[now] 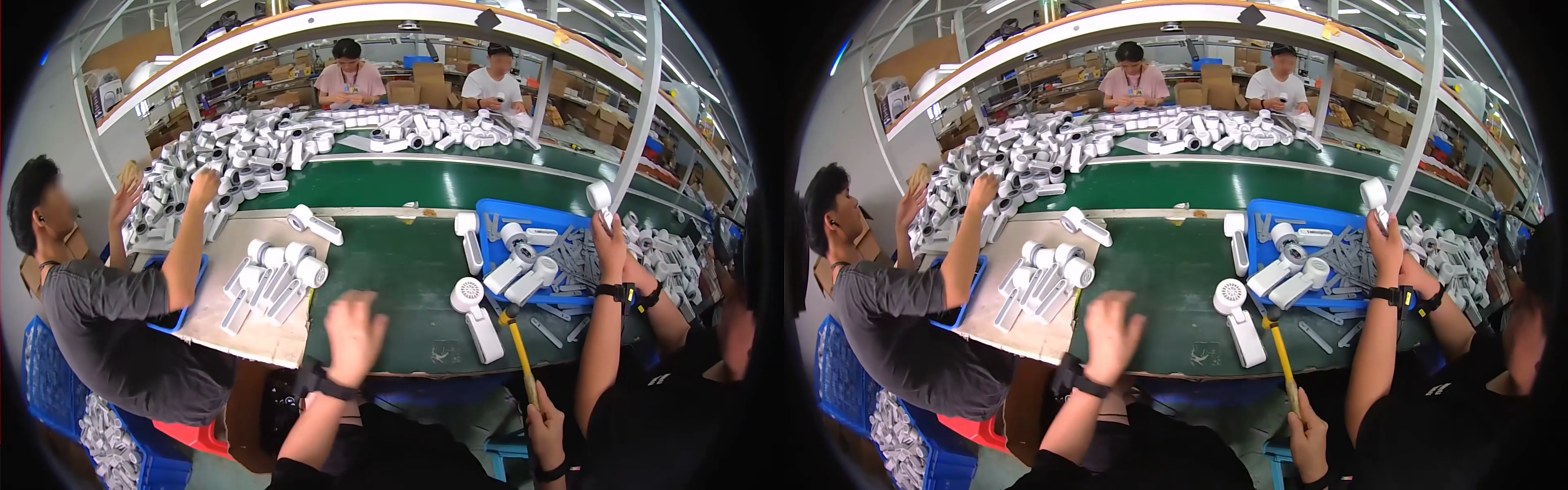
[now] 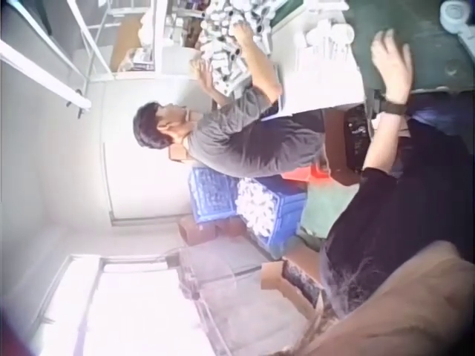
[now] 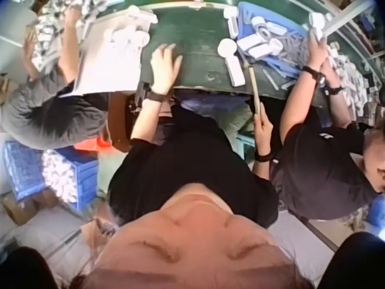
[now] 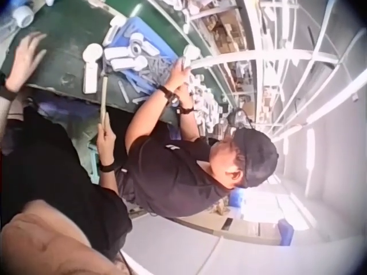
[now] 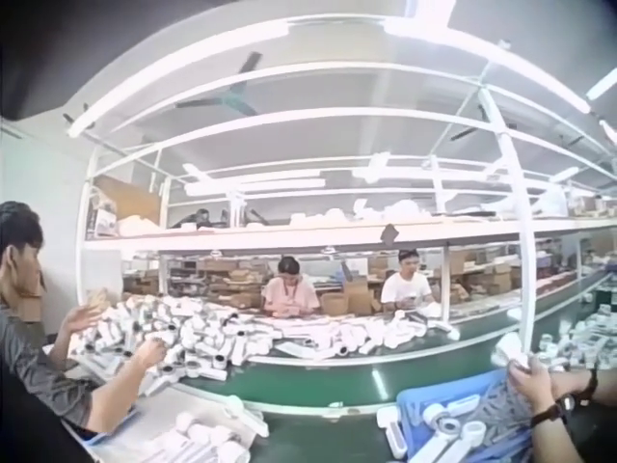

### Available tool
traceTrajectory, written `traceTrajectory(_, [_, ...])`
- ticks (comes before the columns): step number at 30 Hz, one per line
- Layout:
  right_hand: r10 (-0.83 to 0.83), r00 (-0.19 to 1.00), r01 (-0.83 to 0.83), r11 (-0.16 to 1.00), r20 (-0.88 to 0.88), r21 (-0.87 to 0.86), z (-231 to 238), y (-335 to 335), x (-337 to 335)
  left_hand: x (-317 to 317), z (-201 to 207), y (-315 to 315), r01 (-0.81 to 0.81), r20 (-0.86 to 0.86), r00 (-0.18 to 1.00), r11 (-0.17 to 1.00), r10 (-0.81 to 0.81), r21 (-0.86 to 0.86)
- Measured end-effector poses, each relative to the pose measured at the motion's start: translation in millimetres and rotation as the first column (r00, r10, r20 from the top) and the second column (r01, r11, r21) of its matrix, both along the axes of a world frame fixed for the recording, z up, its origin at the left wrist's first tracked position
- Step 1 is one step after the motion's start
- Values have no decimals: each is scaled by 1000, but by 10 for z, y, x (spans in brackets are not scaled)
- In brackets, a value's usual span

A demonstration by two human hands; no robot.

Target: The person assembles handheld fans by fitting a handle onto a fan head and tapping the joint with a yellow hammer. The person then places the assembled fan onto a table and repeats the process.

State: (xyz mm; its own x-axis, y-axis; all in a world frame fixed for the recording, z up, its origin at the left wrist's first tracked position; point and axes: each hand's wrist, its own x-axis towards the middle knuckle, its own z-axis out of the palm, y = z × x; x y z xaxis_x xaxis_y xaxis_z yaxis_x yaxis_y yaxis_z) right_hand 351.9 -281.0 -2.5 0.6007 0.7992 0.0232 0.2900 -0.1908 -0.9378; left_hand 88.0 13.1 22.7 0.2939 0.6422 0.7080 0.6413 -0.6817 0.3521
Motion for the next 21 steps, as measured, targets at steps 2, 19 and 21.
traceTrajectory(2, [52, 999, -52, 998, -6, -34, -31, 30, -49, 453, -92, -366, 319, 89, 947, 933, -308, -169])
traceTrajectory(19, [305, 922, -297, 952, -239, 68, 23, 399, -415, -245, -294, -184, 498, 417, 857, 690, -302, -525])
traceTrajectory(21, [379, 902, -370, 925, -207, 80, 32, 545, -453, -411, -217, -122, 359, 351, 919, 751, -181, -554])
